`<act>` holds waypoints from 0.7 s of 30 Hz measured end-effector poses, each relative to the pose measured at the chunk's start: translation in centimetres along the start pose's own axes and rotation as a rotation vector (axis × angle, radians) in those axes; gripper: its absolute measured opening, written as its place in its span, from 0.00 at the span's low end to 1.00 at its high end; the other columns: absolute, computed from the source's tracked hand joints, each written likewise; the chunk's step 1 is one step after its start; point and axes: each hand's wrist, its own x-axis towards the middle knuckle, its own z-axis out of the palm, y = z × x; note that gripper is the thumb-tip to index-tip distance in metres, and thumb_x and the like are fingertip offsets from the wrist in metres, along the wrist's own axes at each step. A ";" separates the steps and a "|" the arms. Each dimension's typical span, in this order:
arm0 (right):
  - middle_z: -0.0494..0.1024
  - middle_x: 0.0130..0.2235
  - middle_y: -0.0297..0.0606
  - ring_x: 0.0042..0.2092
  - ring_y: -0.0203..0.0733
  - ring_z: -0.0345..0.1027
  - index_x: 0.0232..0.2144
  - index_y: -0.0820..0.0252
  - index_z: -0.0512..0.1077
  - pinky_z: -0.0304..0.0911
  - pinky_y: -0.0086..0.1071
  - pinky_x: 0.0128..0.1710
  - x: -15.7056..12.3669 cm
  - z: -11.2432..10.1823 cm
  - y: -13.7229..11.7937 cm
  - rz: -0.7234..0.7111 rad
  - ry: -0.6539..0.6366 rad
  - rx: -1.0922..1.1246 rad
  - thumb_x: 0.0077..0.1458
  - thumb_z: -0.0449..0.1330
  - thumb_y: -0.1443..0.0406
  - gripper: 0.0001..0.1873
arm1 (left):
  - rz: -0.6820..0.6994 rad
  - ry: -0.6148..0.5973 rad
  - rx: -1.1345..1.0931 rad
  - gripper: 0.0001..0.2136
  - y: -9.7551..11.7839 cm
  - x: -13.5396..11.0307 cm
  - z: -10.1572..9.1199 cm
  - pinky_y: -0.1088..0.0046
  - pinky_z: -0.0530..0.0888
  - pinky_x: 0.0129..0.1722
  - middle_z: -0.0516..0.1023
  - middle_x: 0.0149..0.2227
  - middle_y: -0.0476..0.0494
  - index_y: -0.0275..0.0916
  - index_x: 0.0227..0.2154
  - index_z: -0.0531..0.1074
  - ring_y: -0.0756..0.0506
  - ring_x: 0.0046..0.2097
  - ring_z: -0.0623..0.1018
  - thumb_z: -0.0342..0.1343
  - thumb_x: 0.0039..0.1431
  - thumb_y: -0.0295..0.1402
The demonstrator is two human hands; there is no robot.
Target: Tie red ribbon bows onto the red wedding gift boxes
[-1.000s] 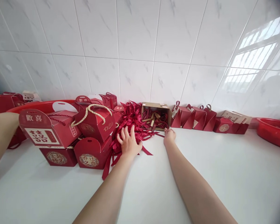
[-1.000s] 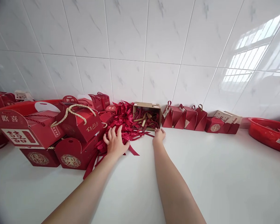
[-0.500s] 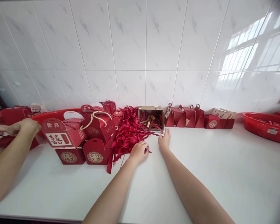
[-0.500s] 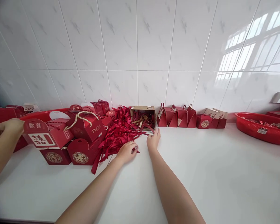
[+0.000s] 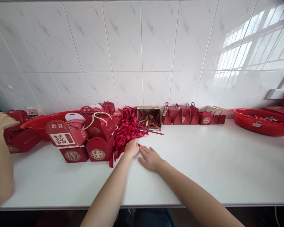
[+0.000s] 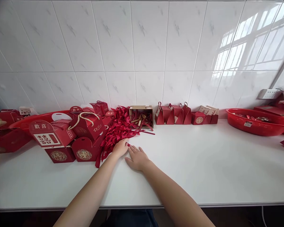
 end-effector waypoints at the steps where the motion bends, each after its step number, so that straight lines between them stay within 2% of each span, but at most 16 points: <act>1: 0.47 0.68 0.52 0.69 0.51 0.38 0.66 0.71 0.49 0.34 0.49 0.66 -0.5 -0.1 -0.3 0.004 -0.015 -0.016 0.63 0.42 0.52 0.37 | -0.010 -0.001 0.000 0.14 -0.2 0.0 -0.1 0.55 0.72 0.51 0.71 0.53 0.39 0.38 0.50 0.69 0.41 0.52 0.73 0.53 0.63 0.37; 4: 0.45 0.68 0.50 0.69 0.52 0.38 0.66 0.67 0.49 0.34 0.50 0.66 -2.8 -0.6 -0.9 0.031 -0.039 -0.051 0.63 0.40 0.48 0.38 | -0.045 0.009 0.001 0.15 -0.8 0.0 -0.4 0.54 0.71 0.52 0.70 0.54 0.39 0.38 0.51 0.68 0.41 0.53 0.73 0.53 0.63 0.37; 6: 0.46 0.69 0.45 0.69 0.49 0.38 0.66 0.60 0.50 0.35 0.50 0.66 -5.0 -1.5 -0.6 0.089 -0.057 -0.066 0.63 0.36 0.47 0.36 | -0.075 0.021 -0.001 0.16 -1.1 0.1 -0.4 0.53 0.71 0.52 0.69 0.55 0.39 0.39 0.52 0.67 0.41 0.53 0.72 0.53 0.63 0.37; 9: 0.48 0.68 0.36 0.69 0.43 0.39 0.66 0.53 0.50 0.36 0.48 0.66 -9.6 -3.3 1.5 0.243 -0.073 -0.076 0.64 0.33 0.49 0.33 | -0.107 0.026 -0.001 0.17 -1.2 0.2 -0.3 0.53 0.71 0.52 0.68 0.56 0.38 0.39 0.53 0.66 0.40 0.54 0.72 0.53 0.63 0.37; 13: 0.51 0.68 0.29 0.68 0.43 0.42 0.66 0.45 0.49 0.37 0.49 0.66 -19.1 -5.4 8.2 0.489 0.018 -0.152 0.63 0.33 0.46 0.33 | -0.114 0.022 0.010 0.17 -1.0 0.3 -0.3 0.53 0.71 0.52 0.68 0.56 0.38 0.39 0.53 0.66 0.40 0.53 0.72 0.53 0.63 0.37; 15: 0.56 0.66 0.31 0.67 0.45 0.48 0.65 0.44 0.52 0.44 0.52 0.65 -25.1 -5.9 12.6 0.603 0.107 -0.230 0.62 0.34 0.46 0.32 | -0.109 0.023 0.020 0.17 -0.9 0.4 -0.2 0.54 0.71 0.52 0.69 0.55 0.39 0.39 0.53 0.66 0.40 0.53 0.72 0.54 0.63 0.37; 17: 0.61 0.64 0.36 0.64 0.50 0.54 0.62 0.45 0.58 0.51 0.56 0.61 -31.1 -6.2 16.5 0.669 0.205 -0.303 0.61 0.35 0.47 0.32 | -0.103 0.026 0.028 0.17 -0.9 0.4 -0.2 0.54 0.72 0.51 0.69 0.55 0.39 0.38 0.52 0.67 0.41 0.52 0.73 0.54 0.63 0.37; 19: 0.65 0.62 0.40 0.63 0.56 0.56 0.56 0.46 0.67 0.52 0.59 0.59 -36.0 -6.3 19.1 0.640 0.287 -0.350 0.57 0.40 0.44 0.33 | -0.097 0.031 0.031 0.17 -0.9 0.4 -0.1 0.54 0.72 0.51 0.70 0.54 0.39 0.38 0.52 0.67 0.41 0.52 0.73 0.54 0.63 0.37; 21: 0.68 0.60 0.43 0.62 0.58 0.58 0.54 0.48 0.68 0.53 0.59 0.59 -39.1 -6.3 19.9 0.705 0.412 -0.327 0.54 0.43 0.43 0.33 | -0.083 0.037 0.030 0.16 -0.8 0.4 -0.2 0.54 0.72 0.50 0.70 0.53 0.39 0.38 0.51 0.67 0.41 0.51 0.73 0.54 0.63 0.37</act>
